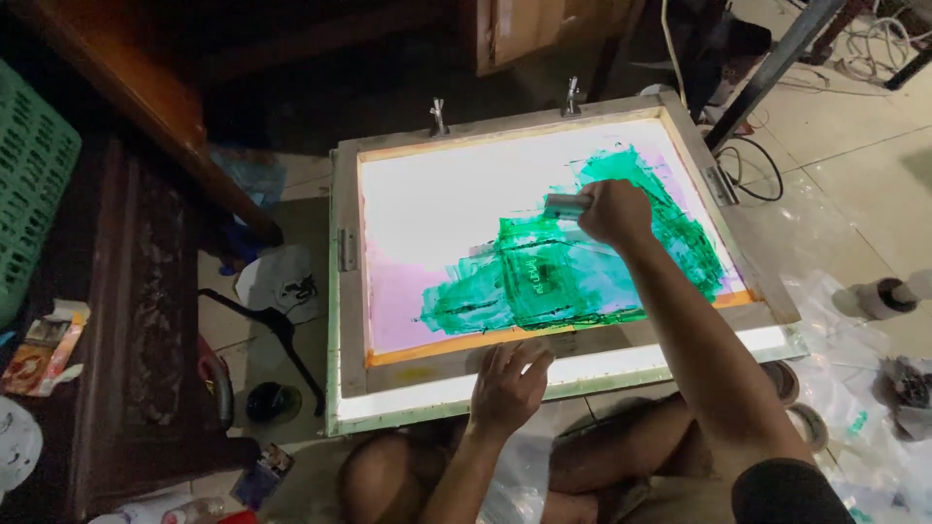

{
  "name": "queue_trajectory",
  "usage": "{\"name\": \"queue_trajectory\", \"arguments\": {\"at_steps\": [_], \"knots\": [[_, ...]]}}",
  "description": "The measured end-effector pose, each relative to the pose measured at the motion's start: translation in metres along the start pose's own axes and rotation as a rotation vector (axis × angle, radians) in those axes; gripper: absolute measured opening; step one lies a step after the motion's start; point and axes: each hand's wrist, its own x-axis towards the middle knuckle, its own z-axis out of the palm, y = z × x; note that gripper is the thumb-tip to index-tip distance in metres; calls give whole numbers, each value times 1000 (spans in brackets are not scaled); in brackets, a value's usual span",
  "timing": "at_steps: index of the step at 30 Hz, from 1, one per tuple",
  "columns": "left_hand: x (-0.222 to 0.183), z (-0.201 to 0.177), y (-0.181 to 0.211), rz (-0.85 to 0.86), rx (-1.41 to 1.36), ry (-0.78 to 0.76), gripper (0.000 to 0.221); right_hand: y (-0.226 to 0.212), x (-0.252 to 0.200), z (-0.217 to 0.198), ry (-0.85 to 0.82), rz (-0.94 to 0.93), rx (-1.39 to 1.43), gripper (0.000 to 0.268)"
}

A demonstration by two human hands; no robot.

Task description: Applying green ink to a screen with a squeegee and positioning a transparency film and a bag in a light box for exposure.

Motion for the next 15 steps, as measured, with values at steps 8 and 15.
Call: {"name": "queue_trajectory", "arguments": {"at_steps": [8, 15], "knots": [[-2, 4, 1, -10, -3, 3, 15, -21, -21, -2, -3, -34, 25, 23], [0, 2, -1, -3, 12, 7, 12, -46, -61, -15, -9, -212, 60, 13]]}}
